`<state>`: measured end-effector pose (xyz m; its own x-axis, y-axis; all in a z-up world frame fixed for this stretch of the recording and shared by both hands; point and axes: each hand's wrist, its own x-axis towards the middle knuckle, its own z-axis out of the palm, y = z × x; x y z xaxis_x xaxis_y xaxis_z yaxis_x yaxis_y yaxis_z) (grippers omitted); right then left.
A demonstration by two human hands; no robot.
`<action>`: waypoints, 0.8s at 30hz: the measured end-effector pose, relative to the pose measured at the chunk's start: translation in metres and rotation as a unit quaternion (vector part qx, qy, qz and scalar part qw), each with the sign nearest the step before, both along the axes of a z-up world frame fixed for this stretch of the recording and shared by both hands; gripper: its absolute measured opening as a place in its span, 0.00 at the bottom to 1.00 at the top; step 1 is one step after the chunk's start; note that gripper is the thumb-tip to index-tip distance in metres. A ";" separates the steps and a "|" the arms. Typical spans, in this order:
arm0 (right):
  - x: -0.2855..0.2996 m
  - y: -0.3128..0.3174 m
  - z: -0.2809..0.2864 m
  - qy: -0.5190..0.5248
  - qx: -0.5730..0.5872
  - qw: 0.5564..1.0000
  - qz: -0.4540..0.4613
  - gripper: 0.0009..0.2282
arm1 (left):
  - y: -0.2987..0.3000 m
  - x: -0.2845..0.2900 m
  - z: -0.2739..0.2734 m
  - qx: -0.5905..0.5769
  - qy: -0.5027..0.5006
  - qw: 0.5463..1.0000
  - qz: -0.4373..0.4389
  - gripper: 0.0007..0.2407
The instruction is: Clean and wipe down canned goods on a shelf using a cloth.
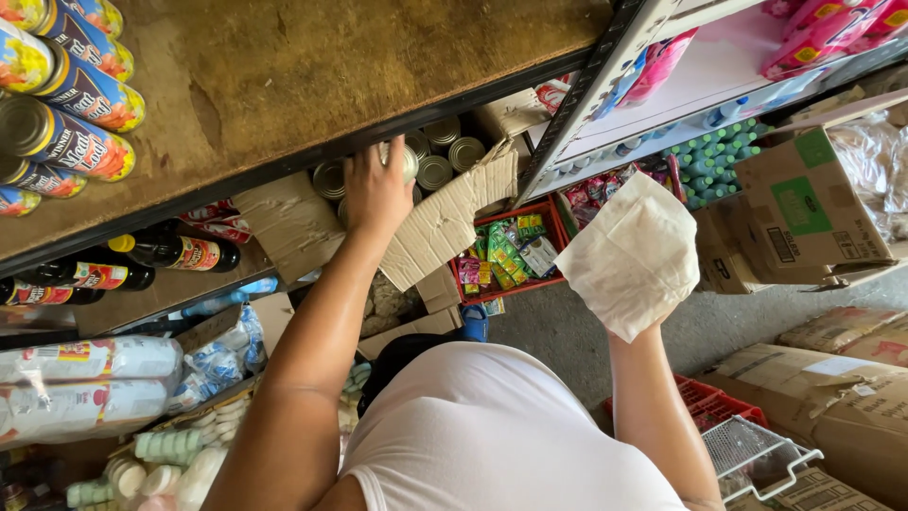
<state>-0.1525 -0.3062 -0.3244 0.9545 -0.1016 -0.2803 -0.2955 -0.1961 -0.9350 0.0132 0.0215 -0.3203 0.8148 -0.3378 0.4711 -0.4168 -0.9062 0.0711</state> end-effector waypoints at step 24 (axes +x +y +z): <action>-0.025 0.153 0.130 -0.537 -0.094 0.831 0.110 0.30 | -0.039 -0.158 0.113 -0.880 0.316 0.291 -0.204 0.21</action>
<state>-0.1774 -0.1534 -0.1941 0.6444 0.1637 0.7469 0.7528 -0.3074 -0.5821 -0.1445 -0.0178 -0.2070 0.9876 -0.1567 0.0074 0.1362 0.8800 0.4549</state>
